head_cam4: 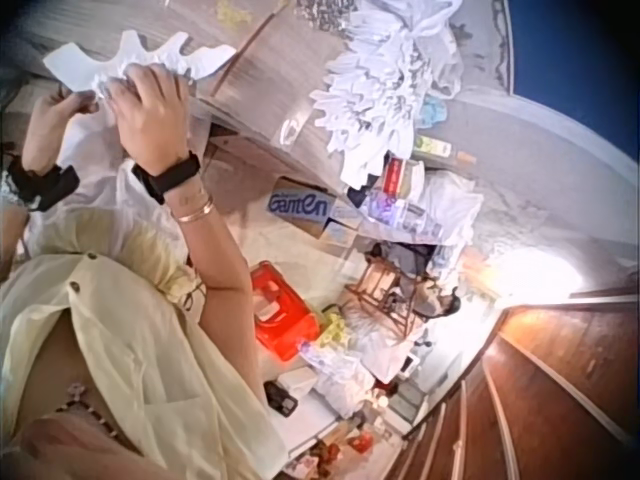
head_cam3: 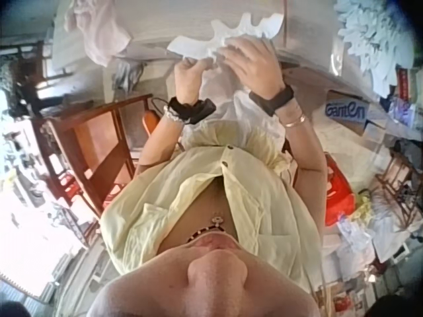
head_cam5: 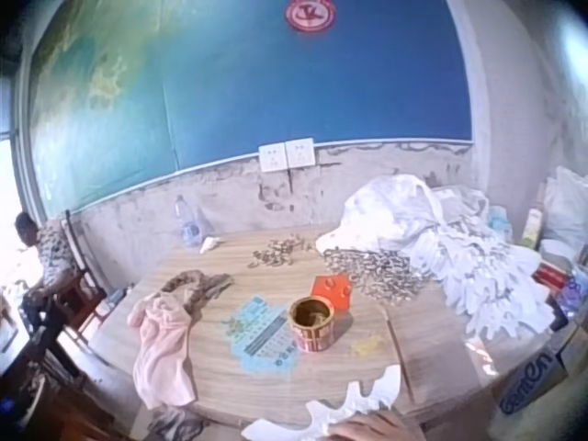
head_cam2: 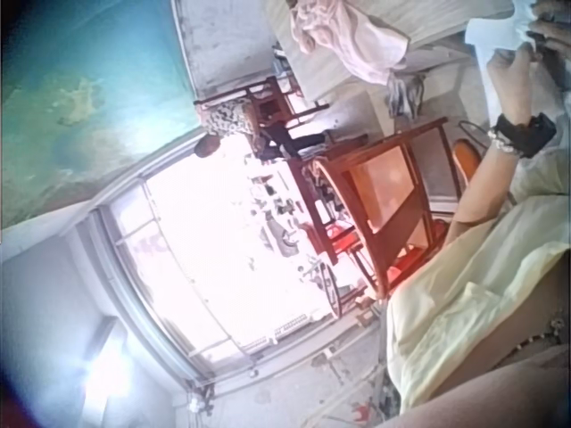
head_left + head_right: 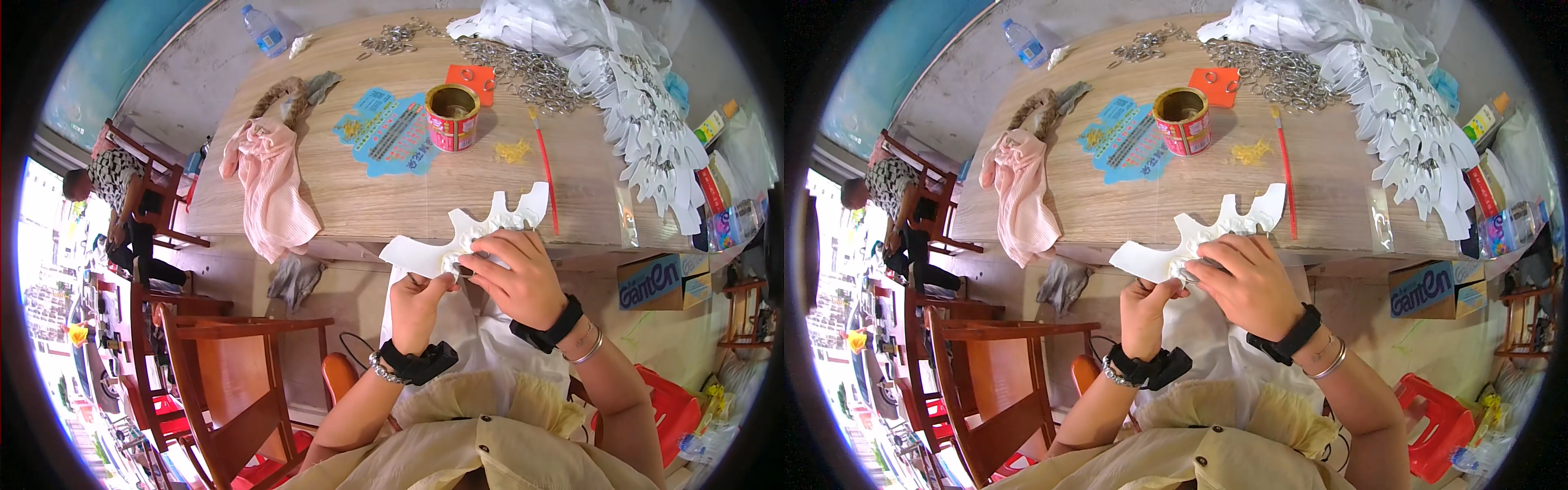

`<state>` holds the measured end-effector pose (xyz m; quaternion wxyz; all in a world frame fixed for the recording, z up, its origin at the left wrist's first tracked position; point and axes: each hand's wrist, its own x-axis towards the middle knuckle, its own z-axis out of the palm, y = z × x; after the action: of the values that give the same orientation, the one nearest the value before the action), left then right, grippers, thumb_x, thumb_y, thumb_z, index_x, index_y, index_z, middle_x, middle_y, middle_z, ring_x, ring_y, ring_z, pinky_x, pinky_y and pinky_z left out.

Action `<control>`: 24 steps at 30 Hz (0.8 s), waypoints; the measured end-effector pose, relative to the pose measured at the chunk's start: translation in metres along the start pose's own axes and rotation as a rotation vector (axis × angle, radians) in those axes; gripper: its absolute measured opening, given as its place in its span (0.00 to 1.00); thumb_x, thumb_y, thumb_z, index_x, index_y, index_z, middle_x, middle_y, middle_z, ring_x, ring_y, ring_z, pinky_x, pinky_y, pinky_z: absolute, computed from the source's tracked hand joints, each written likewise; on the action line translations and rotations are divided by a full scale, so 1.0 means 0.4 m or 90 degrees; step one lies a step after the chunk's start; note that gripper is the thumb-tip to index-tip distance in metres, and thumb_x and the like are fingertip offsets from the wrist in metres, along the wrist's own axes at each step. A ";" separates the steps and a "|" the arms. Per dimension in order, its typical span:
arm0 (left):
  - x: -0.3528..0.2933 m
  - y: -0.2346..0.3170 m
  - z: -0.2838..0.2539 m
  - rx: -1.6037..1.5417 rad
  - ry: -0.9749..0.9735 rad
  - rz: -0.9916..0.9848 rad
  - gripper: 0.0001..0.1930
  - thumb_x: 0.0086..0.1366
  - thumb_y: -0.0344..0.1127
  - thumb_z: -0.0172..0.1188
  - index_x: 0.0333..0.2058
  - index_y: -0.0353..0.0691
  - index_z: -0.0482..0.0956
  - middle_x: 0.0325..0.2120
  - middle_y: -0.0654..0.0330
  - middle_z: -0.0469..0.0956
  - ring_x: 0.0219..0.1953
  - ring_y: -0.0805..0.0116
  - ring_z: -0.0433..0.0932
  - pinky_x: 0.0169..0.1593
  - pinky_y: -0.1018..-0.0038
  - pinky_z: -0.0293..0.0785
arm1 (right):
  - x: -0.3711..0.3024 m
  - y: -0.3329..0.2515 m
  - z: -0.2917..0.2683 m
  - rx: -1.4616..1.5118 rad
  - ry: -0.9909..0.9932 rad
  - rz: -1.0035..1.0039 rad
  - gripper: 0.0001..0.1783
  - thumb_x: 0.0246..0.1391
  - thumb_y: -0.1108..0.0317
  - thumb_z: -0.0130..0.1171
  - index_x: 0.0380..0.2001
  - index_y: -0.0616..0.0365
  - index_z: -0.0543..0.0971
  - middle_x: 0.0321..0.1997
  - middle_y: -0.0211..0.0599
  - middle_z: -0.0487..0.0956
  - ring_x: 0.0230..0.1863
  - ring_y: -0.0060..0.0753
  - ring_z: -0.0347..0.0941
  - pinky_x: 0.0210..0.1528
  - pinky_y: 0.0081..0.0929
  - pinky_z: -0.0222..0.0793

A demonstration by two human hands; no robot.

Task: Applying adhesive to a shoe component with a brush.

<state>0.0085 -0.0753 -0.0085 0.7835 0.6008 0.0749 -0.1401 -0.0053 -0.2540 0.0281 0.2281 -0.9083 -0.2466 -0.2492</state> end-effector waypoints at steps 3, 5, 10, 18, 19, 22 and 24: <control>0.003 -0.001 0.012 -0.011 0.009 0.017 0.05 0.58 0.25 0.59 0.31 0.27 0.80 0.28 0.61 0.81 0.30 0.77 0.77 0.35 0.80 0.70 | -0.002 0.001 0.005 -0.002 0.002 0.000 0.15 0.43 0.69 0.65 0.39 0.52 0.81 0.42 0.25 0.75 0.47 0.30 0.70 0.46 0.31 0.62; 0.002 -0.006 0.018 -0.003 0.018 0.024 0.06 0.58 0.25 0.58 0.32 0.28 0.79 0.29 0.60 0.81 0.31 0.75 0.76 0.37 0.78 0.70 | -0.003 0.001 0.007 -0.005 0.002 0.003 0.16 0.43 0.69 0.65 0.39 0.52 0.81 0.42 0.25 0.75 0.47 0.30 0.70 0.46 0.31 0.62; 0.000 -0.013 0.043 -0.045 0.052 0.027 0.07 0.58 0.25 0.55 0.33 0.28 0.78 0.31 0.58 0.80 0.33 0.71 0.76 0.42 0.75 0.70 | -0.007 0.002 0.009 0.000 0.009 0.007 0.16 0.43 0.69 0.65 0.39 0.51 0.81 0.43 0.24 0.75 0.47 0.30 0.70 0.46 0.31 0.62; -0.006 -0.020 0.002 -0.087 -0.021 0.017 0.08 0.61 0.27 0.54 0.34 0.28 0.78 0.32 0.56 0.80 0.33 0.68 0.77 0.44 0.71 0.71 | -0.013 0.009 0.013 0.030 0.015 0.013 0.19 0.40 0.69 0.67 0.41 0.51 0.82 0.43 0.27 0.76 0.47 0.34 0.70 0.47 0.34 0.62; -0.007 -0.018 0.001 -0.086 -0.022 0.018 0.08 0.61 0.28 0.54 0.34 0.28 0.78 0.32 0.56 0.80 0.34 0.68 0.77 0.44 0.71 0.71 | -0.014 0.010 0.013 0.030 0.014 0.015 0.19 0.40 0.69 0.67 0.41 0.51 0.82 0.43 0.27 0.76 0.47 0.34 0.70 0.47 0.34 0.62; -0.003 -0.014 0.004 -0.056 -0.021 0.030 0.08 0.62 0.28 0.58 0.34 0.27 0.80 0.30 0.60 0.82 0.33 0.76 0.77 0.40 0.80 0.69 | -0.015 0.009 0.013 0.025 0.011 0.013 0.19 0.40 0.69 0.67 0.41 0.51 0.82 0.43 0.27 0.76 0.47 0.33 0.70 0.47 0.34 0.62; 0.002 -0.012 0.006 -0.042 -0.017 0.042 0.07 0.62 0.27 0.58 0.34 0.27 0.80 0.30 0.60 0.82 0.32 0.77 0.77 0.38 0.80 0.69 | -0.015 0.010 0.014 0.025 0.008 0.014 0.19 0.40 0.70 0.67 0.41 0.51 0.82 0.43 0.27 0.76 0.47 0.33 0.70 0.47 0.34 0.62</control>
<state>0.0075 -0.0790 -0.0125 0.8080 0.5748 0.0492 -0.1197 -0.0056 -0.2559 0.0191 0.2503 -0.9046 -0.2404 -0.2475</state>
